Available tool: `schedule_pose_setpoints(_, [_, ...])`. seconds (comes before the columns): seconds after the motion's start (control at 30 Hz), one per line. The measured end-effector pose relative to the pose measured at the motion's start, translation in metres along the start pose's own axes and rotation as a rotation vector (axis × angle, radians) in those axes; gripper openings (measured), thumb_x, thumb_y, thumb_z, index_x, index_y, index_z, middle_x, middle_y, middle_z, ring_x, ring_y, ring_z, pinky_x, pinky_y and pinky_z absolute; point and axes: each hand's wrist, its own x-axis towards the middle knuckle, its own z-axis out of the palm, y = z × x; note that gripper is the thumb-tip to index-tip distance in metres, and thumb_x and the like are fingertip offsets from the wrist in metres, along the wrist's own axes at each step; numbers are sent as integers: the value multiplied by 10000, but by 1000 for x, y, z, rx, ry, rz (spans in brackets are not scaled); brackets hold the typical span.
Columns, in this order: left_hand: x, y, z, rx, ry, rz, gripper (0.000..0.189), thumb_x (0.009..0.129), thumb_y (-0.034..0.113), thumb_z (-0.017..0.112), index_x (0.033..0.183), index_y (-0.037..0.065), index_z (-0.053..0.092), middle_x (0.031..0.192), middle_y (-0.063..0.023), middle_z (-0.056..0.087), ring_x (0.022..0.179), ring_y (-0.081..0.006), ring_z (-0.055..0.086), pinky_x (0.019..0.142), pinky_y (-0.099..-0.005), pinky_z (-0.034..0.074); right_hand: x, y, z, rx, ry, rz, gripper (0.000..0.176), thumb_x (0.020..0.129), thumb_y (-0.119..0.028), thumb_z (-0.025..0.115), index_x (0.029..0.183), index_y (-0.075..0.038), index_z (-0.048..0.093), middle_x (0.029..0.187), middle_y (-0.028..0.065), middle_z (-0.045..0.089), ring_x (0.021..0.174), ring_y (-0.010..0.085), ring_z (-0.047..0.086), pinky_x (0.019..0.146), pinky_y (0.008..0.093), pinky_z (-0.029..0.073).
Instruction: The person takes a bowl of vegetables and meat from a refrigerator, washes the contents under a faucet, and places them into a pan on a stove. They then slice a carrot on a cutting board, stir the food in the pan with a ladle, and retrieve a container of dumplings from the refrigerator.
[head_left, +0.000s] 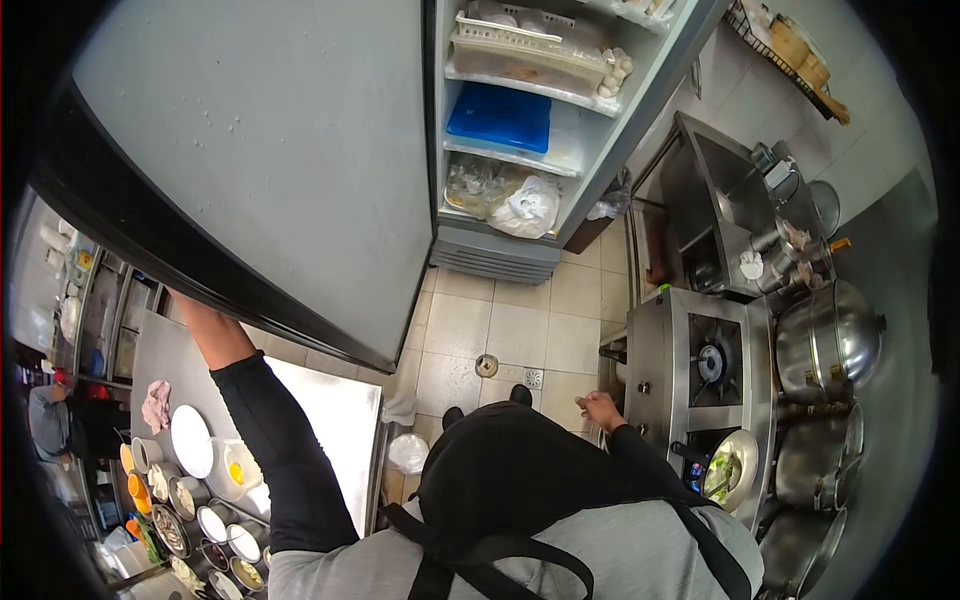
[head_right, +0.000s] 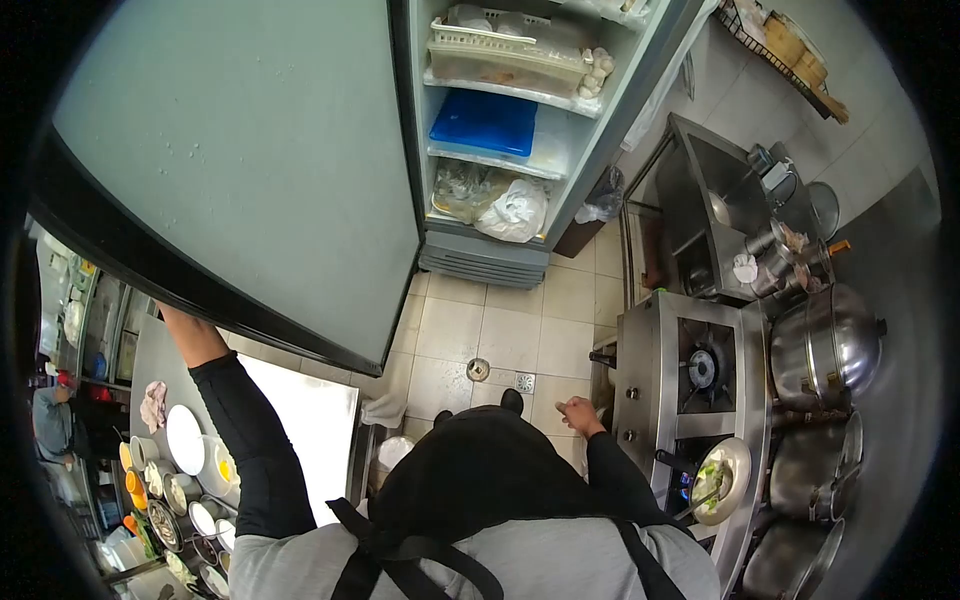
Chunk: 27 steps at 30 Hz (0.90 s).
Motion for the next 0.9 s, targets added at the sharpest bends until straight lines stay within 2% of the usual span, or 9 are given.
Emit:
schedule_pose_setpoints(0.07, [1,-1,0,-1,-1,-3,345,1013,274,472,1218,23,592,1020,-58,663,854,-175,667,698,-284,565,0,-19,0,-61,-101,49,351,917,-376,676,747,-85,575,742,17,601,684,123,580,615,301,475])
schedule_pose_setpoints(0.4, [9,-10,-1,-11,-11,-11,345,1012,268,475,1224,19,588,1036,-59,660,871,-174,664,714,-280,561,15,15,5,-405,-280,-43,320,915,-376,630,865,-60,650,733,71,681,686,195,654,634,357,529])
schedule_pose_setpoints(0.43, [11,-11,0,-22,-15,-9,345,1012,267,476,1225,19,587,1037,-59,660,873,-174,663,716,-280,561,43,50,3,-665,-346,-364,231,861,-314,625,881,-86,659,778,61,707,758,237,676,694,390,533])
schedule_pose_setpoints(0.47, [12,-13,0,-30,-22,-13,346,1012,267,476,1226,19,587,1039,-59,660,875,-174,663,717,-279,560,66,85,-2,-680,-373,-372,171,807,-249,602,905,-120,657,804,40,715,809,264,676,735,412,526])
schedule_pose_setpoints(0.57, [11,-16,-2,-51,-40,-26,346,1012,265,477,1228,18,585,1044,-59,659,880,-173,662,722,-278,559,96,131,-5,-537,-399,-956,287,932,-259,590,869,17,634,721,112,649,639,218,615,559,371,509])
schedule_pose_setpoints(0.63, [10,-18,-4,-59,-49,-29,346,1012,264,477,1229,17,585,1047,-59,658,883,-173,661,725,-278,558,30,68,-1,-71,-232,-25,159,895,-167,634,921,-13,606,724,77,623,653,196,600,513,349,480])
schedule_pose_setpoints(0.77, [9,-20,-8,-71,-64,-31,346,1012,262,479,1232,16,583,1053,-60,657,890,-172,660,731,-276,557,37,63,2,243,-308,69,95,864,-77,646,883,-24,569,716,52,586,631,161,567,481,311,435])
schedule_pose_setpoints(0.83, [8,-22,-10,-72,-71,-31,346,1012,261,479,1233,15,582,1056,-60,657,893,-172,660,734,-276,556,27,45,2,-108,-232,-64,82,848,-39,639,866,-20,562,710,49,574,627,153,560,493,301,436])
schedule_pose_setpoints(0.9, [8,-24,-9,-71,-85,-36,347,1012,260,480,1234,14,581,1060,-60,656,897,-172,659,738,-275,555,28,51,-6,-518,-344,-673,102,805,-55,665,855,-21,584,726,51,593,636,155,576,529,297,464])
